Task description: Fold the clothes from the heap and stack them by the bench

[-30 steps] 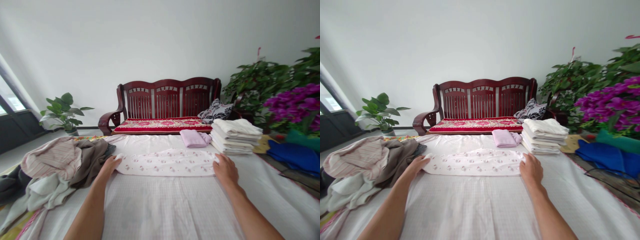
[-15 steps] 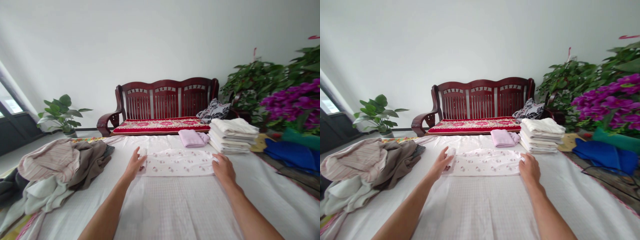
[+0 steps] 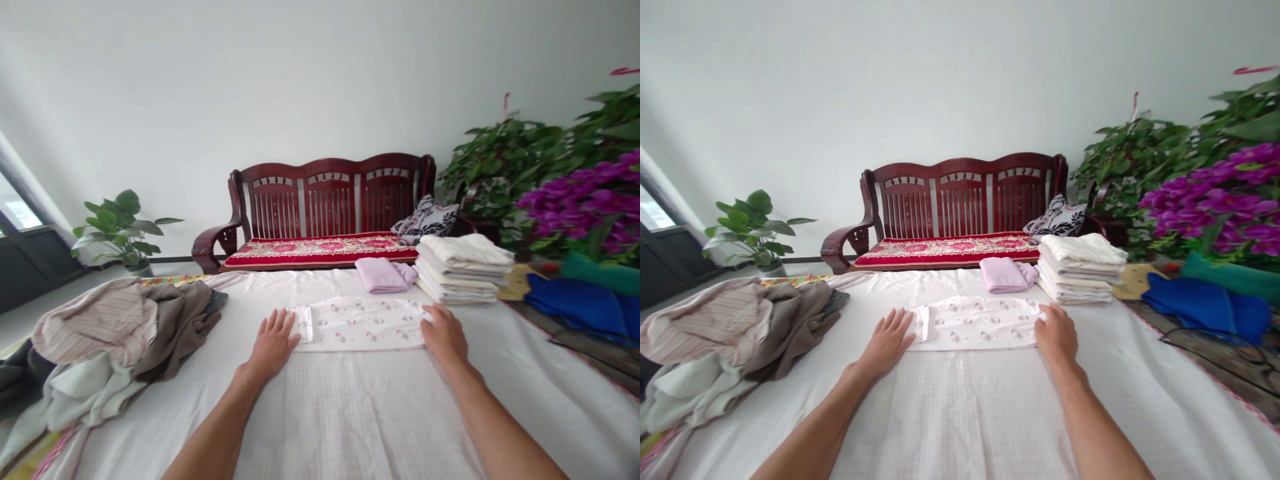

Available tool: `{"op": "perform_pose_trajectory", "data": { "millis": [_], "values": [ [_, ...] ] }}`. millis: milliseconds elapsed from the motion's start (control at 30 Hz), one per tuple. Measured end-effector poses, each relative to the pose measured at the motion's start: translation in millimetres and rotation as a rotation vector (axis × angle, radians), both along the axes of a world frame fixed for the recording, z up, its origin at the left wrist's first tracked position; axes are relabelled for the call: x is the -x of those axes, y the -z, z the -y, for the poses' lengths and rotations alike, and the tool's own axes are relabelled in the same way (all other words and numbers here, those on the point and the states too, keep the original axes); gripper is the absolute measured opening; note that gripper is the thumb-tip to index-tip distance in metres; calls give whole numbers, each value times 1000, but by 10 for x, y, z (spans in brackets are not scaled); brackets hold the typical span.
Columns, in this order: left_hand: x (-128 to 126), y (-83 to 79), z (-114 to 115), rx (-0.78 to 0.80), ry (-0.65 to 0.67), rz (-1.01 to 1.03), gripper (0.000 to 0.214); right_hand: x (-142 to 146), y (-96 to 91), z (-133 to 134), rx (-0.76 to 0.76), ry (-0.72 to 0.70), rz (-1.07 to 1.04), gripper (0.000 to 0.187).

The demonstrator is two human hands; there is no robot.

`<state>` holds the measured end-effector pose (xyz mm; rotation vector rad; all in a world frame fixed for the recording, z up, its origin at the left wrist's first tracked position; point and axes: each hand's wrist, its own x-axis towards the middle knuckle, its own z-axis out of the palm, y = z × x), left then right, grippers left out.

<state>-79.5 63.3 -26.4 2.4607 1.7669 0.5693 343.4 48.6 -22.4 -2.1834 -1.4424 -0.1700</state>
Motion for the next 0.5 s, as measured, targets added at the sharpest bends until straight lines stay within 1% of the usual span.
{"op": "perform_pose_trajectory", "data": {
  "millis": [67,133,167,233,300,333,400,500],
  "values": [
    [-23,24,24,24,11,-53,55,24,-31,18,9,16,-1,44],
    [-3,23,-9,31,-11,24,51,46,-65,39,22,44,-8,46],
    [21,15,-41,22,-50,94,49,55,-81,49,32,66,-11,48],
    [81,-12,-118,8,-177,235,47,68,-104,65,50,115,-9,51],
    [139,-48,-188,49,-313,327,47,75,-112,74,58,154,4,53],
    [164,-66,-217,86,-361,351,48,76,-111,75,63,164,13,53],
    [200,-98,-262,156,-420,377,46,72,-106,74,74,173,35,53],
    [224,-122,-310,219,-430,397,35,64,-110,70,87,187,65,53]
  ]
}}
